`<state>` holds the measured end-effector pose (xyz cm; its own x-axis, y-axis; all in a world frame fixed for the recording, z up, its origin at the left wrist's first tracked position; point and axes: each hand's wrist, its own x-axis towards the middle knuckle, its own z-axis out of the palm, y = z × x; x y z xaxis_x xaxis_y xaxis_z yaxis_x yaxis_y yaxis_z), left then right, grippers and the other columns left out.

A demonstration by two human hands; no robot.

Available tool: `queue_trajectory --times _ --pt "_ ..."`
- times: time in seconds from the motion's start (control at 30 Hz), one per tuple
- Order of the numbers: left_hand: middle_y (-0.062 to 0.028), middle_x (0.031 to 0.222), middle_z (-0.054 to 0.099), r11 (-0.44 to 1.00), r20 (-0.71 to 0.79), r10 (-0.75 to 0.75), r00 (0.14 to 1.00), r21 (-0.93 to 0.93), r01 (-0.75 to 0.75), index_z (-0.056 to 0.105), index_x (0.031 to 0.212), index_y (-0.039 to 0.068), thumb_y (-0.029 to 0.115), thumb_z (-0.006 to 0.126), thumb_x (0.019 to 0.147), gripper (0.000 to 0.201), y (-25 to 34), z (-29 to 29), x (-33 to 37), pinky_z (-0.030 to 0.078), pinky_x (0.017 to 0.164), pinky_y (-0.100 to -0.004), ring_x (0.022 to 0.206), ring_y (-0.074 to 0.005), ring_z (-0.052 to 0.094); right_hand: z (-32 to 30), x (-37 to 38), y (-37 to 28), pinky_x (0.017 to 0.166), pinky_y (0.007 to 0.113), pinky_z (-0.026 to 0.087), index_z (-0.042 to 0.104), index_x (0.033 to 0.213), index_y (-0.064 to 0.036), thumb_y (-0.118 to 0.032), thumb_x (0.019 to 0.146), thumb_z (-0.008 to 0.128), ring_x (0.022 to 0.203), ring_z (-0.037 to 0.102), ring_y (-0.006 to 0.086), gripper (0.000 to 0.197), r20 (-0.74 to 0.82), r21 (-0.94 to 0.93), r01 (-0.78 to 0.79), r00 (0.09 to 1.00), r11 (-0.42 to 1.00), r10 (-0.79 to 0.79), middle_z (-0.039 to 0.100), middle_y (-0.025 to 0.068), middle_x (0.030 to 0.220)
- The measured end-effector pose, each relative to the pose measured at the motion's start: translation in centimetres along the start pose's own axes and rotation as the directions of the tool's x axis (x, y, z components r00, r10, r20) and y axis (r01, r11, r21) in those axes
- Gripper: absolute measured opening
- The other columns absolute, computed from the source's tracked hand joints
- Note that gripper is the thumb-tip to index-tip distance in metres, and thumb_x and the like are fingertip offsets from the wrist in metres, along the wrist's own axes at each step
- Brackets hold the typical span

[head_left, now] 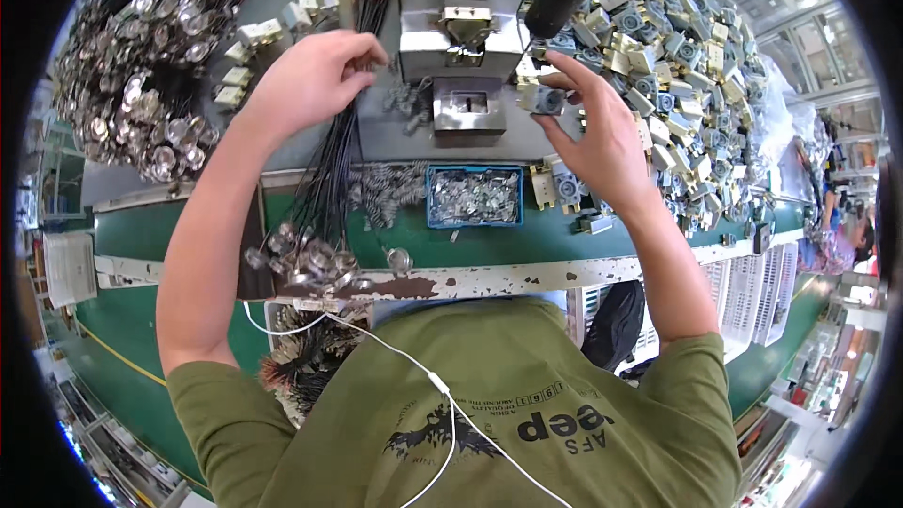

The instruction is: Assembling small electronic motors at a factory workstation using a specialized assembly tool.

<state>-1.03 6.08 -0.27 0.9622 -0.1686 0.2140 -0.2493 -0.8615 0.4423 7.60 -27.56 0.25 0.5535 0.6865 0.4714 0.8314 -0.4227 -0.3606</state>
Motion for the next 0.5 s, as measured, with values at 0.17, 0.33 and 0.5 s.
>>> queue_trajectory --times 0.17,0.33,0.5 --pt "-0.0129 0.086 0.066 0.99 0.079 -0.137 0.987 -0.001 0.138 0.064 0.104 0.003 0.015 0.073 0.091 0.02 1.8 -0.8 0.9 0.053 0.074 -0.0377 0.079 -0.0272 0.066 -0.1 0.5 0.1 0.092 0.039 0.055 0.057 0.141 -0.0101 -0.005 0.08 0.084 0.105 0.069 0.0275 0.067 0.049 0.021 0.059 0.997 0.998 -0.06 0.073 0.0096 0.117" --pt "-0.0141 0.093 0.071 0.987 0.015 -0.151 0.988 -0.059 0.151 0.062 0.107 0.002 0.01 0.067 0.094 0.016 2.4 -1.7 0.6 0.055 0.078 -0.0359 0.086 -0.0274 0.071 1.5 1.5 0.4 0.09 0.041 0.055 0.066 0.125 -0.0076 -0.002 0.082 0.077 0.105 0.068 0.0321 0.044 0.151 0.068 0.147 0.976 0.987 -0.155 0.071 0.0096 0.119" --pt "-0.0136 0.094 0.071 0.985 -0.027 -0.149 0.989 -0.094 0.146 0.063 0.112 0.002 0.009 0.064 0.097 0.017 1.6 -2.1 -0.1 0.055 0.078 -0.035 0.087 -0.0253 0.072 5.4 1.9 1.0 0.087 0.043 0.056 0.068 0.117 -0.0068 -0.003 0.084 0.076 0.103 0.068 0.0328 0.034 0.213 0.116 0.158 0.96 0.981 -0.18 0.071 0.0099 0.117"
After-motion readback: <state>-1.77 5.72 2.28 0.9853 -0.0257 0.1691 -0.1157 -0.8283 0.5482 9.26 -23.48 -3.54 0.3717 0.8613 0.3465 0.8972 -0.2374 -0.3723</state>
